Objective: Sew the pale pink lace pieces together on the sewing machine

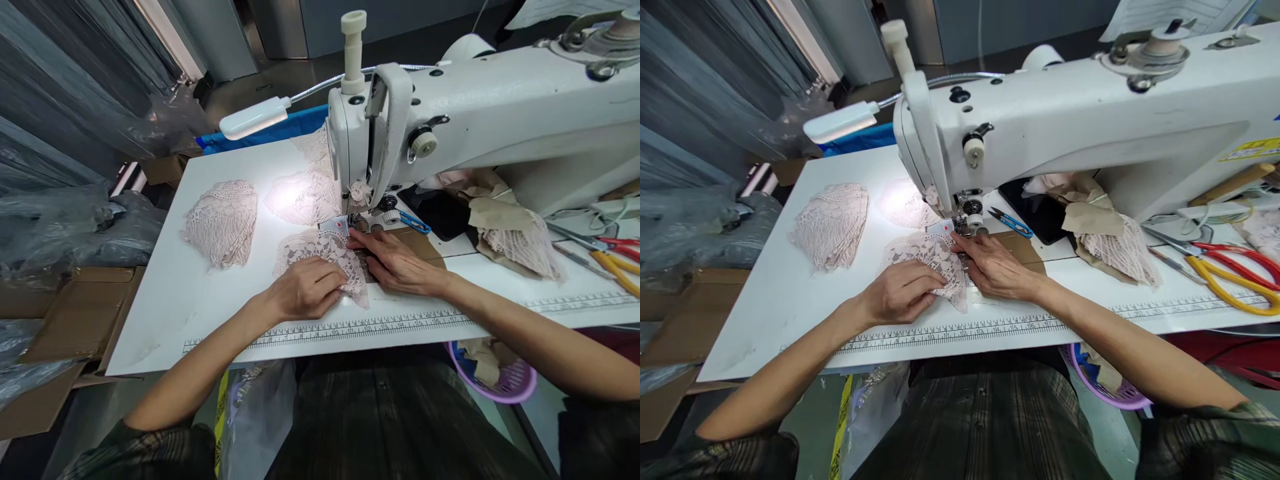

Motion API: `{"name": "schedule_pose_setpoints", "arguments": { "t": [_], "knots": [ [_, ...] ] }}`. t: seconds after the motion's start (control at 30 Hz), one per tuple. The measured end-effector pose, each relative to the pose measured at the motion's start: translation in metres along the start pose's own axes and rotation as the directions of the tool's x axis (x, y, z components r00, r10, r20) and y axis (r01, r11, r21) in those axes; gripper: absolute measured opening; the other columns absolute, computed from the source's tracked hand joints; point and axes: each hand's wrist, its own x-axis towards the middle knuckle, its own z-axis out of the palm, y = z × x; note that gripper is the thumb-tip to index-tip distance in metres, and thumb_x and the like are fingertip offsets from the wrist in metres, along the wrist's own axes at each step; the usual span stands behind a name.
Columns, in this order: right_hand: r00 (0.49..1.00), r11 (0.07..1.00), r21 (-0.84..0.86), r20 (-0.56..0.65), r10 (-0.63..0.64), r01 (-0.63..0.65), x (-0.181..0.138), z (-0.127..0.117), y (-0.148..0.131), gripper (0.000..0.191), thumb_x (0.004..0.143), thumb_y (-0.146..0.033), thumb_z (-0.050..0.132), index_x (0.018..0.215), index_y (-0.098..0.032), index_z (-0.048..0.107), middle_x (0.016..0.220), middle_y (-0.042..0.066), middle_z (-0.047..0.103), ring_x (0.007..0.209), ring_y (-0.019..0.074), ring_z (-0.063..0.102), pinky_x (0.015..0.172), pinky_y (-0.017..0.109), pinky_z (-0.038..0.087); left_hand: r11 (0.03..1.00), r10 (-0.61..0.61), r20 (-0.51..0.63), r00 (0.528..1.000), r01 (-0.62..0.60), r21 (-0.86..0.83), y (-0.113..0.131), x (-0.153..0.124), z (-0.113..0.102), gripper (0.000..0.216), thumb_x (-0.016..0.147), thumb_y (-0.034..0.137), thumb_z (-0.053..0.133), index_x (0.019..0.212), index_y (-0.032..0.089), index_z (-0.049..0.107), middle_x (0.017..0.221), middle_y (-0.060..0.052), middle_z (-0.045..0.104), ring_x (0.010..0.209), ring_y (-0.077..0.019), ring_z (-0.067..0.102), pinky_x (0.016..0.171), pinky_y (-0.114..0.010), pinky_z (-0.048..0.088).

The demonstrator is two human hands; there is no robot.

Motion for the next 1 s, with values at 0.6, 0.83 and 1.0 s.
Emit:
{"name": "schedule_pose_setpoints", "arguments": {
  "t": [0.6, 0.83, 1.0],
  "knots": [
    [0.996, 0.973, -0.22, -0.04, -0.078, 0.067, -0.003, 0.004, 0.003, 0.045, 0.089, -0.016, 0.046, 0.133, -0.018, 0.057, 0.113, 0.014, 0.056, 0.109, 0.028, 0.048, 0.098, 0.052, 0.045, 0.998, -0.064, -0.198, 0.978, 0.067, 0.007, 0.015, 0.001, 0.016, 0.014, 0.089, 0.014, 0.057, 0.103, 0.013, 0.058, 0.103, -0.013, 0.072, 0.088, -0.0192, 0.07, 0.075, -0.034, 0.061],
    [0.998, 0.99, -0.14, -0.053, -0.027, 0.02, -0.004, 0.004, 0.004, 0.046, 0.088, -0.017, 0.048, 0.133, -0.023, 0.058, 0.113, 0.012, 0.057, 0.11, 0.0273, 0.05, 0.098, 0.052, 0.045, 0.998, -0.052, -0.138, 0.989, 0.054, 0.012, 0.018, 0.004, 0.023, 0.007, 0.091, 0.014, 0.052, 0.096, 0.012, 0.056, 0.099, -0.015, 0.072, 0.091, -0.0223, 0.07, 0.076, -0.037, 0.061],
    [0.99, 0.996, 0.014, -0.11, 0.084, -0.083, -0.003, -0.006, 0.001, 0.049, 0.088, -0.011, 0.042, 0.134, -0.019, 0.057, 0.106, 0.01, 0.061, 0.1, 0.0214, 0.057, 0.095, 0.044, 0.049, 1.0, 0.0, -0.054, 0.999, 0.0, -0.003, 0.01, 0.001, 0.02, 0.014, 0.089, 0.021, 0.059, 0.101, 0.013, 0.058, 0.103, -0.012, 0.072, 0.089, -0.0215, 0.07, 0.074, -0.037, 0.06]
  ]
}}
